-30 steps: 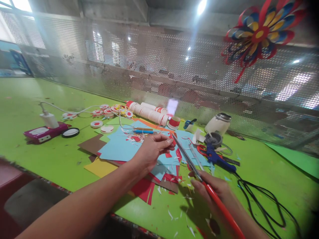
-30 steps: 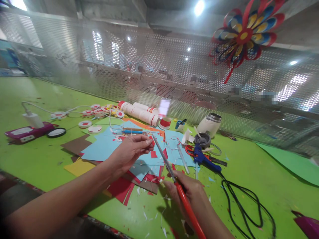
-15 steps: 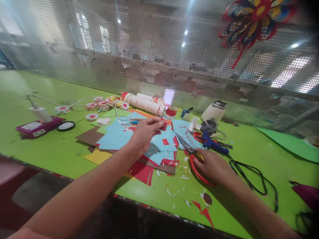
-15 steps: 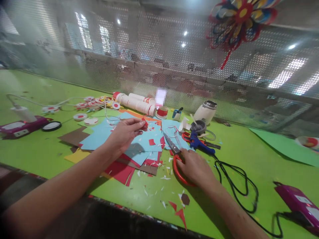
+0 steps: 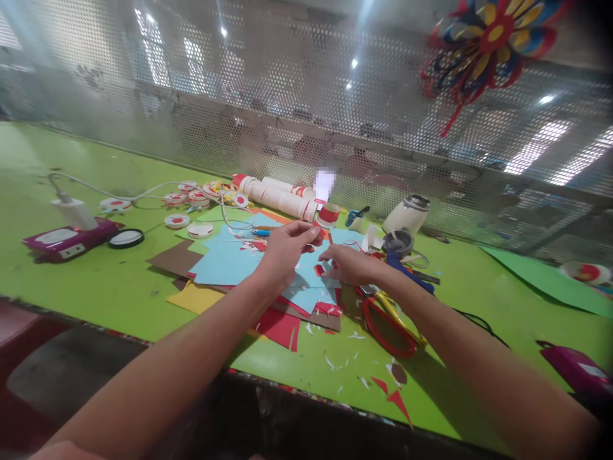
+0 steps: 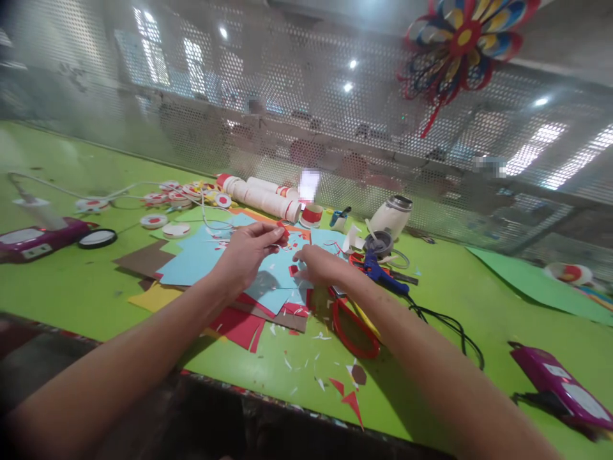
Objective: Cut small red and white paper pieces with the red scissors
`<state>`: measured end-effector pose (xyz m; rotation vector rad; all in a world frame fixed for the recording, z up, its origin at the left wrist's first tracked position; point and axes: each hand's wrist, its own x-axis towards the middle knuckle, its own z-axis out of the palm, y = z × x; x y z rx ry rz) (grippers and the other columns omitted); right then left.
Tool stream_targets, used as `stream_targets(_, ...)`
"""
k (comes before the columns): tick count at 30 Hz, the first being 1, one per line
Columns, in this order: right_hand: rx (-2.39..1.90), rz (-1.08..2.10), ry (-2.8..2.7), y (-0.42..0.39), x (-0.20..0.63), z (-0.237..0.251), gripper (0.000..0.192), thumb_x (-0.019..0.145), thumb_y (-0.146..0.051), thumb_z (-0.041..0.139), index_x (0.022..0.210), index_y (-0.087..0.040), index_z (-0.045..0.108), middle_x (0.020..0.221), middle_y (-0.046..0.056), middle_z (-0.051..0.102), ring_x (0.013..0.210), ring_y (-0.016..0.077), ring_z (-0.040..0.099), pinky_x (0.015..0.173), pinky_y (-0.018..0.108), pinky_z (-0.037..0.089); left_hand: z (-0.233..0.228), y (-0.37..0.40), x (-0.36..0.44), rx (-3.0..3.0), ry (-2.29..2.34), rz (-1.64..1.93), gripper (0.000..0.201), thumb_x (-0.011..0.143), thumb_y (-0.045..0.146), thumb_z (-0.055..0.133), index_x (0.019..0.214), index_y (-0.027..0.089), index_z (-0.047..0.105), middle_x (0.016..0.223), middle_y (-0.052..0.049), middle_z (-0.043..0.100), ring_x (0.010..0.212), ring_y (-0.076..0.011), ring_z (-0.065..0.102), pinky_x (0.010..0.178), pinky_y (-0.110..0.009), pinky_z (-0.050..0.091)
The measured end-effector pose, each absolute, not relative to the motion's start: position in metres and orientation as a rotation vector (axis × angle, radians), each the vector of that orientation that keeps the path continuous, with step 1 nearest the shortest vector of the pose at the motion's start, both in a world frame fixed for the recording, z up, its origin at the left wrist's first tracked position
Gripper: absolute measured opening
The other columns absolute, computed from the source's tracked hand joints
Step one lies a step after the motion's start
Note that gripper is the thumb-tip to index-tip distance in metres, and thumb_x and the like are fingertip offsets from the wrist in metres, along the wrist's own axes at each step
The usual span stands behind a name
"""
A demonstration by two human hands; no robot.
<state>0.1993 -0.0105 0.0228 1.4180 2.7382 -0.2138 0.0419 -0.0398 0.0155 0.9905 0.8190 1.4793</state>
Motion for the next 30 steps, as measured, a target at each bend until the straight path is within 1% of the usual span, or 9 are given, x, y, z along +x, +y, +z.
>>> stream_targets(2,1.341,-0.305,2.722,0.007,0.194,0.017,0.022,0.069,-0.02,0.069,0.091,-0.018,0.07,0.089,0.007,0.069,0.078,0.0195,0.061,0.069,0.027,0.044,0.015,-0.039,0.041,0.988,0.823,1.477,0.011,0.071,0.021,0.067,0.07,0.012,0.062,0.065,-0.003,0.062,0.064,-0.0109,0.057,0.063,-0.026,0.04)
stream_targets(8,1.343,-0.526,2.769,0.025,0.198,0.005,0.021,0.06,-0.019,0.074,0.079,-0.015,0.068,0.073,0.003,0.067,0.064,0.0143,0.057,0.057,0.023,0.041,0.018,-0.041,0.042,1.023,0.819,1.458,0.01,0.073,0.021,0.065,0.068,0.013,0.062,0.064,-0.003,0.062,0.063,-0.0112,0.055,0.064,-0.027,0.04)
stream_targets(13,1.458,-0.782,2.915,0.012,0.205,0.001,0.011,0.068,-0.023,0.068,0.073,-0.014,0.066,0.061,-0.001,0.062,0.056,0.0109,0.053,0.055,0.024,0.042,0.018,-0.044,0.043,1.085,0.786,1.412,0.009,0.073,0.02,0.064,0.067,0.014,0.061,0.065,-0.002,0.061,0.064,-0.0111,0.055,0.063,-0.027,0.041)
stream_targets(18,1.668,-1.06,3.09,-0.013,0.222,0.026,0.023,0.078,-0.033,0.06,0.085,-0.013,0.068,0.073,0.003,0.066,0.064,0.0116,0.059,0.065,0.028,0.048,0.014,-0.043,0.042,1.2,0.774,1.332,0.008,0.073,0.022,0.066,0.071,0.015,0.063,0.066,-0.002,0.062,0.065,-0.0114,0.055,0.063,-0.026,0.04)
stream_targets(20,1.758,-1.115,3.152,-0.027,0.231,0.04,0.026,0.079,-0.036,0.059,0.086,-0.013,0.068,0.067,0.001,0.063,0.06,0.0107,0.056,0.061,0.028,0.047,0.014,-0.044,0.042,1.241,0.748,1.271,0.009,0.073,0.024,0.066,0.072,0.015,0.064,0.066,-0.002,0.063,0.064,-0.0112,0.055,0.062,-0.026,0.039)
stream_targets(22,1.86,-1.166,3.183,-0.044,0.24,0.049,0.025,0.08,-0.037,0.059,0.088,-0.015,0.067,0.062,-0.002,0.06,0.052,0.0086,0.051,0.052,0.025,0.044,0.014,-0.047,0.043,1.26,0.694,1.191,0.012,0.073,0.026,0.067,0.069,0.015,0.064,0.067,-0.003,0.063,0.064,-0.0116,0.054,0.061,-0.026,0.038)
stream_targets(24,1.977,-1.382,3.16,-0.06,0.246,0.053,0.024,0.078,-0.035,0.064,0.09,-0.015,0.067,0.061,-0.002,0.059,0.049,0.0077,0.049,0.047,0.024,0.041,0.013,-0.051,0.045,1.266,0.632,1.098,0.013,0.072,0.027,0.068,0.068,0.015,0.064,0.066,-0.003,0.062,0.064,-0.0113,0.054,0.061,-0.026,0.037)
stream_targets(27,1.951,-1.496,3.192,-0.079,0.248,0.049,0.025,0.078,-0.032,0.066,0.098,-0.017,0.065,0.065,-0.002,0.06,0.05,0.007,0.049,0.046,0.022,0.04,0.012,-0.059,0.05,1.256,0.549,0.949,0.012,0.073,0.026,0.069,0.069,0.015,0.065,0.064,-0.002,0.062,0.062,-0.0102,0.053,0.062,-0.026,0.036)
stream_targets(30,1.864,-1.553,3.202,-0.089,0.245,0.043,0.026,0.081,-0.03,0.063,0.104,-0.02,0.063,0.071,-0.002,0.06,0.054,0.0075,0.05,0.05,0.023,0.043,0.011,-0.064,0.054,1.229,0.522,0.856,0.011,0.073,0.026,0.069,0.07,0.016,0.066,0.063,-0.001,0.062,0.062,-0.0101,0.053,0.063,-0.026,0.036)
